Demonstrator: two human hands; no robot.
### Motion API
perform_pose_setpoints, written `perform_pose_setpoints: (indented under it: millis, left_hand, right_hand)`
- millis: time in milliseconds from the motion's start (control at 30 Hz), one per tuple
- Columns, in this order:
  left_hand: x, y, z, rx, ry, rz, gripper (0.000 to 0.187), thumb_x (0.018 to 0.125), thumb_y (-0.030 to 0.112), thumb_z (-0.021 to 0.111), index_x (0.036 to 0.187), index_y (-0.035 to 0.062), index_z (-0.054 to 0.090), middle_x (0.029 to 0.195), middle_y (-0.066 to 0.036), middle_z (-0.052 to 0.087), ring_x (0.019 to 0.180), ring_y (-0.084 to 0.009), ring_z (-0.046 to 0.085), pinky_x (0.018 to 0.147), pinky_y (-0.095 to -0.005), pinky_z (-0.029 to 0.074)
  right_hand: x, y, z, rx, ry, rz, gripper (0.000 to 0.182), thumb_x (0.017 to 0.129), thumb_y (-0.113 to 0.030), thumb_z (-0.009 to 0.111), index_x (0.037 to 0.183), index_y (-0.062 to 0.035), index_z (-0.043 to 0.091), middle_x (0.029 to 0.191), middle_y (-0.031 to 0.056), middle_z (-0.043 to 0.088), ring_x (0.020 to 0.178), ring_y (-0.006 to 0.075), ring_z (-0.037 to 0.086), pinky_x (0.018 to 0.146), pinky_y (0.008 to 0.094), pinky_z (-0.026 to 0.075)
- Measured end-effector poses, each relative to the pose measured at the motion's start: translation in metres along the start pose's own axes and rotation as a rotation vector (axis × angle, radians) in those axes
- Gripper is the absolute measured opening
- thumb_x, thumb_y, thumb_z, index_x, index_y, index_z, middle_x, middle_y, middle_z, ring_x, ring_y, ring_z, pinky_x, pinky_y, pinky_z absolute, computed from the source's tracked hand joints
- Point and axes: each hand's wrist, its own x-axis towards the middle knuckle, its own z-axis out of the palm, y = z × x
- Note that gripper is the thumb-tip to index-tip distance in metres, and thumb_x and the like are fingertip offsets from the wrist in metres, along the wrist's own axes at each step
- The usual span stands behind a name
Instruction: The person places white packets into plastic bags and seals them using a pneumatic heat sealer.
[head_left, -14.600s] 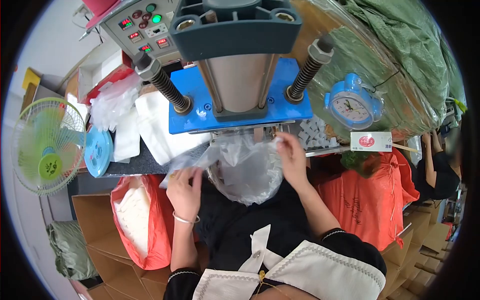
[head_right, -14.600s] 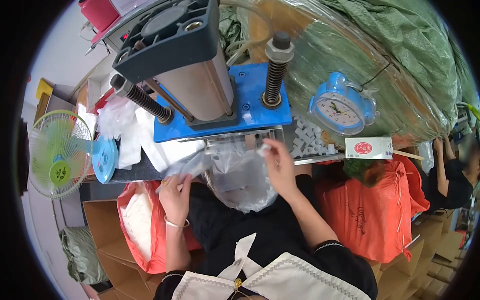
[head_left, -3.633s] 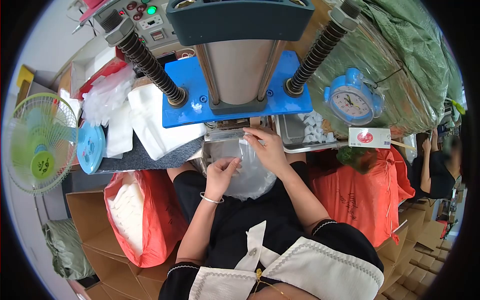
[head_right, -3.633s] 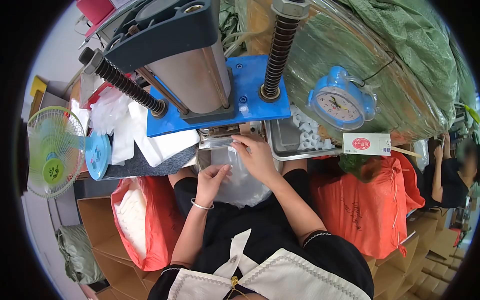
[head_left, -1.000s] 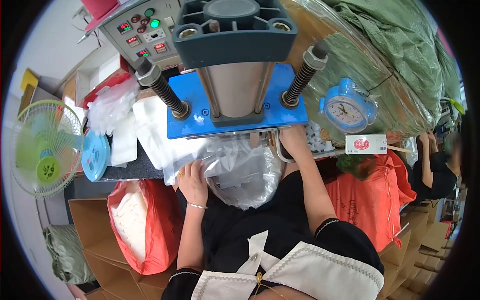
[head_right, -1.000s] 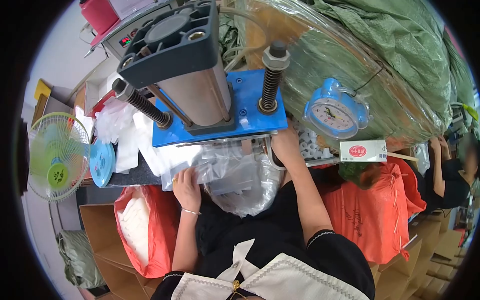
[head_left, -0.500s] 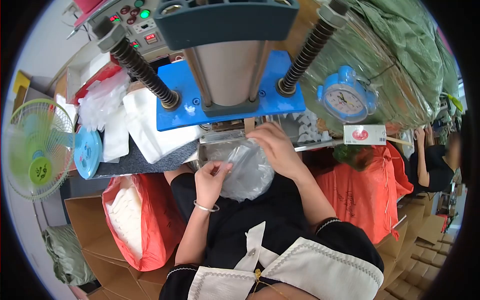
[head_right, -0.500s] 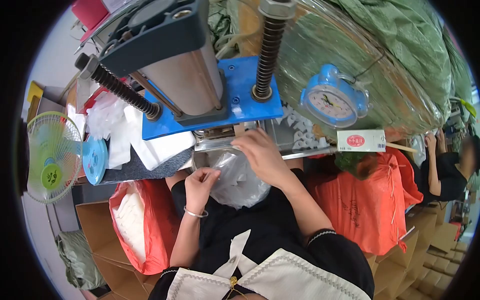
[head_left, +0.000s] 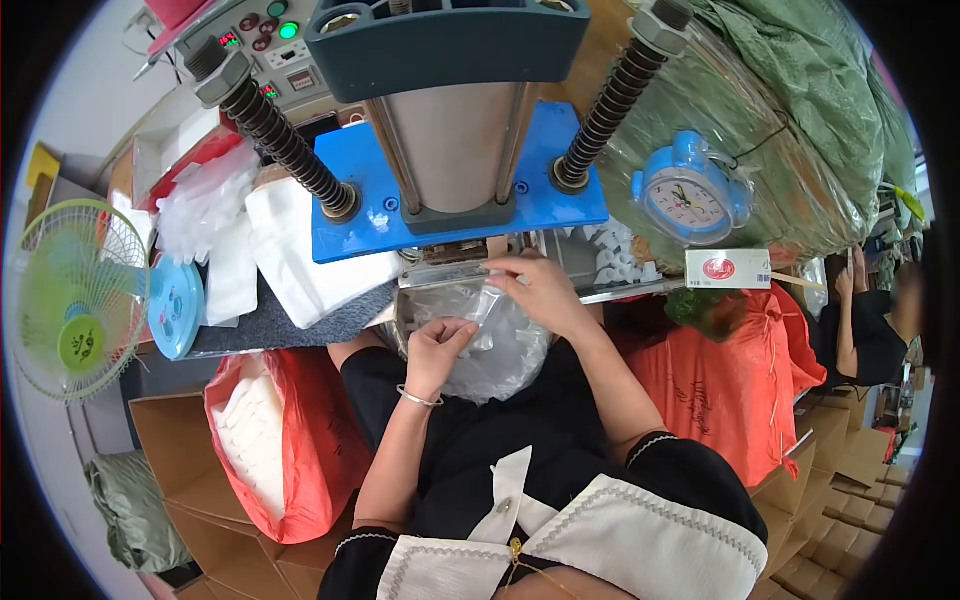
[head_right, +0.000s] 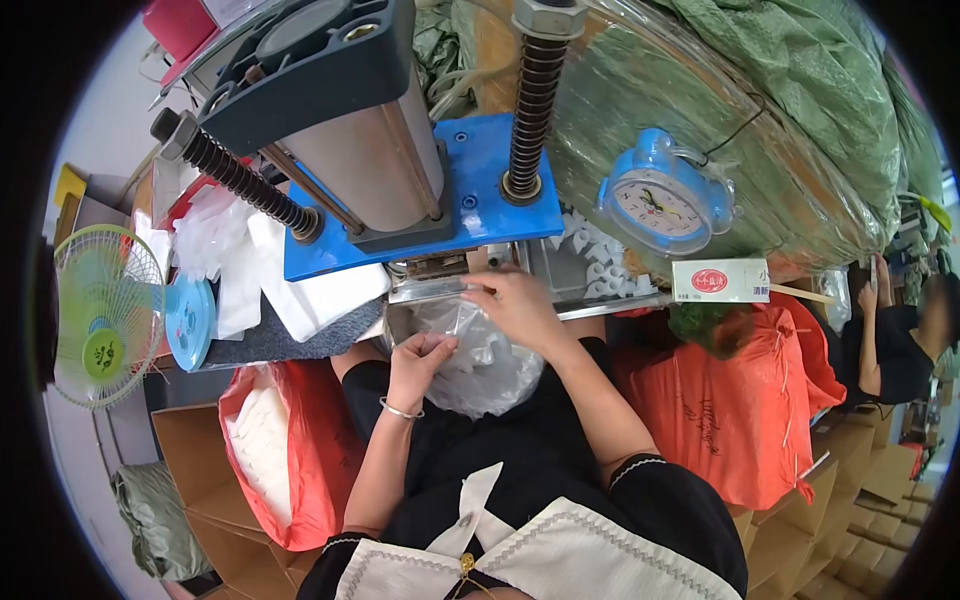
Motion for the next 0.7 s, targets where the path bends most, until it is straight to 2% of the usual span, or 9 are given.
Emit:
perform_pose_setpoints:
  millis: [233,300,333,400,533,567,600,667,700]
  left_hand:
    - [0.005,0.009,0.000,0.020,-0.037,0.004,0.018,0.087,0.016,0.067,0.093,-0.0007,0.068,0.074,0.000,0.065,0.066,-0.0053,0.055,0.058,-0.0201,0.042]
    - [0.015,0.007,-0.009,-0.025,-0.010,0.100,0.022,0.088,0.021,0.066,0.090,-0.0008,0.068,0.068,0.001,0.062,0.056,-0.0051,0.054,0.049,-0.0203,0.042]
    - [0.019,0.015,-0.007,-0.027,-0.007,0.099,0.022,0.088,0.021,0.066,0.090,-0.0008,0.068,0.068,0.001,0.062,0.056,-0.0051,0.054,0.049,-0.0203,0.042]
    - [0.031,0.034,-0.003,0.007,0.132,0.086,0.021,0.088,0.021,0.066,0.088,-0.0005,0.068,0.065,0.002,0.060,0.054,-0.0046,0.053,0.046,-0.0208,0.041]
    - [0.043,0.025,-0.004,-0.021,0.088,0.042,0.022,0.088,0.024,0.066,0.086,0.0019,0.068,0.069,0.002,0.061,0.061,-0.0042,0.054,0.051,-0.0212,0.040]
    - [0.050,0.013,-0.010,0.097,0.109,0.132,0.025,0.087,0.026,0.067,0.083,0.0011,0.067,0.065,0.000,0.062,0.058,-0.0113,0.058,0.052,-0.0260,0.044]
    - [0.045,0.026,-0.015,0.094,0.117,0.139,0.025,0.087,0.026,0.067,0.083,0.0011,0.067,0.065,0.000,0.062,0.058,-0.0113,0.058,0.052,-0.0260,0.044]
    - [0.022,0.063,-0.025,0.997,0.482,0.422,0.032,0.082,0.028,0.070,0.096,-0.0002,0.065,0.088,-0.012,0.067,0.079,-0.0252,0.064,0.069,-0.0340,0.050]
    - [0.022,0.069,-0.032,1.178,0.662,0.551,0.038,0.080,0.028,0.070,0.105,0.0004,0.062,0.105,-0.016,0.061,0.095,-0.0300,0.059,0.079,-0.0382,0.047]
  right_hand:
    - [-0.005,-0.002,0.021,0.263,0.155,0.094,0.026,0.085,-0.016,0.065,0.108,-0.0038,0.065,0.089,0.0151,0.065,0.080,0.0262,0.062,0.072,0.0335,0.048]
    - [-0.008,-0.009,0.010,-0.010,0.373,-0.046,0.021,0.084,-0.013,0.064,0.103,-0.0032,0.066,0.088,0.0160,0.064,0.083,0.0327,0.061,0.073,0.0369,0.048]
    - [-0.006,-0.005,0.005,-0.009,0.370,-0.047,0.021,0.084,-0.013,0.064,0.103,-0.0032,0.066,0.088,0.0160,0.064,0.083,0.0327,0.061,0.073,0.0369,0.048]
    - [0.002,0.007,-0.014,-0.260,0.599,-0.065,0.016,0.083,-0.009,0.061,0.097,-0.0028,0.066,0.091,0.0170,0.064,0.091,0.0363,0.059,0.077,0.0405,0.047]
    - [0.011,0.064,-0.023,-0.664,0.416,0.088,0.022,0.081,-0.005,0.057,0.102,0.0009,0.059,0.107,0.0197,0.057,0.097,0.0386,0.053,0.080,0.0457,0.046]
    - [0.009,0.070,-0.019,-0.646,0.394,0.041,0.024,0.080,-0.003,0.056,0.103,0.0018,0.058,0.110,0.0207,0.055,0.100,0.0390,0.051,0.082,0.0464,0.046]
    - [0.008,0.071,-0.015,-0.625,0.365,-0.010,0.026,0.079,-0.001,0.055,0.104,0.0027,0.057,0.113,0.0216,0.053,0.104,0.0393,0.050,0.083,0.0471,0.046]
    - [0.012,0.060,-0.016,-0.536,0.430,-0.030,0.023,0.078,-0.001,0.056,0.100,0.0031,0.059,0.106,0.0212,0.056,0.102,0.0391,0.052,0.082,0.0464,0.045]
    - [0.013,0.056,-0.020,-0.438,0.414,0.065,0.022,0.077,-0.002,0.058,0.098,0.0036,0.060,0.099,0.0207,0.058,0.097,0.0398,0.054,0.081,0.0461,0.046]
